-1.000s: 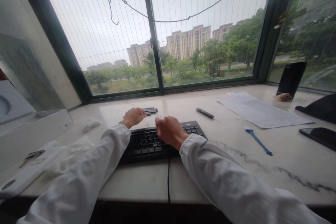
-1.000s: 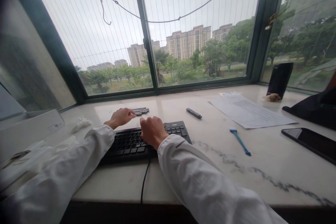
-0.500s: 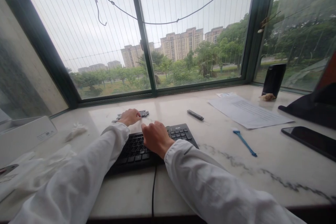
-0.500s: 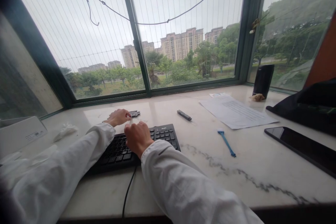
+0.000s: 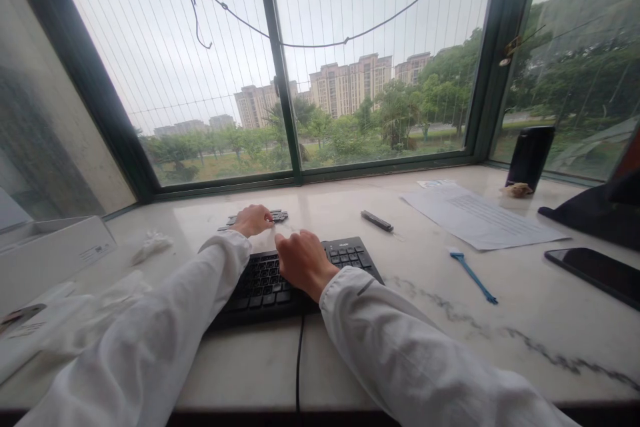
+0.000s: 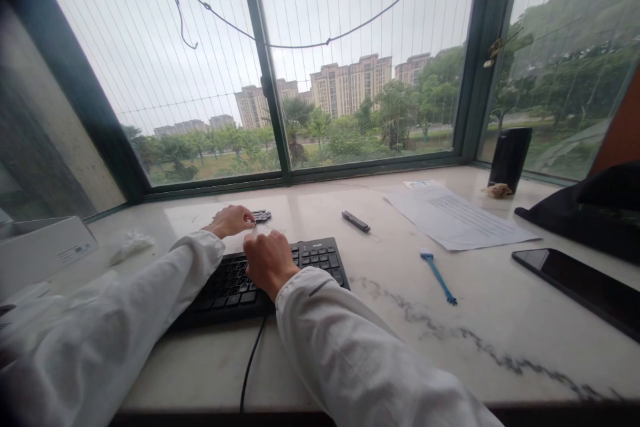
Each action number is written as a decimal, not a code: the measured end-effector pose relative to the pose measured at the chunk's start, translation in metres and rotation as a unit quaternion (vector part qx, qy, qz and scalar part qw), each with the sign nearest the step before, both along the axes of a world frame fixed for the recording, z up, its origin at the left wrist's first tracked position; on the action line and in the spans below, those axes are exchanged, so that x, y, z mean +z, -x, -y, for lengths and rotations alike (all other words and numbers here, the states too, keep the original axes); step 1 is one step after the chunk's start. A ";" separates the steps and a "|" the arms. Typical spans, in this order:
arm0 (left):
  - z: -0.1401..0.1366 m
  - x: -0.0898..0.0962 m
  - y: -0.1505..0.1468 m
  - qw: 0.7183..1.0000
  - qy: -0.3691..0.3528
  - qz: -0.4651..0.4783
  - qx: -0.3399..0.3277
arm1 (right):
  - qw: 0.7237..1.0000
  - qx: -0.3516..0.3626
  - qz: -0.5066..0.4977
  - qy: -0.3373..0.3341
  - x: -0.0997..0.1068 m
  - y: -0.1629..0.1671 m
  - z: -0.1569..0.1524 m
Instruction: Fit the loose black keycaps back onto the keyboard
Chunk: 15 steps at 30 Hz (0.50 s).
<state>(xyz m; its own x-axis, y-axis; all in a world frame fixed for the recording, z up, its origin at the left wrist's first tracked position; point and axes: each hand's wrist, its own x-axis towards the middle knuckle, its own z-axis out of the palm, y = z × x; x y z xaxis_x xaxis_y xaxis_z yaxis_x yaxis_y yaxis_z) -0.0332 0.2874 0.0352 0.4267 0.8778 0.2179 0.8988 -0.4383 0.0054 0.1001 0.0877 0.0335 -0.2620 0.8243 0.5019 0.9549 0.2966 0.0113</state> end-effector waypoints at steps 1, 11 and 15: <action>-0.001 -0.001 0.000 1.000 0.003 0.001 0.001 | 1.000 0.000 0.001 0.000 0.000 0.000 0.000; -0.014 -0.004 0.002 0.997 0.067 0.024 0.003 | 0.999 -0.018 0.006 0.029 0.001 -0.001 0.000; -0.016 -0.003 0.003 0.993 0.114 0.039 -0.002 | 0.999 -0.018 0.009 0.028 0.002 -0.002 0.000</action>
<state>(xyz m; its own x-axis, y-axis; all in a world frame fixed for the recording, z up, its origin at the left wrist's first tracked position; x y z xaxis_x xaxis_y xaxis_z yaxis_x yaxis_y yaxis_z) -0.0358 0.3035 0.0320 0.4202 0.9062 0.0474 0.8897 -0.4217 0.1749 0.1024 0.0875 0.0351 -0.2403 0.8599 0.4503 0.9646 0.2633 0.0120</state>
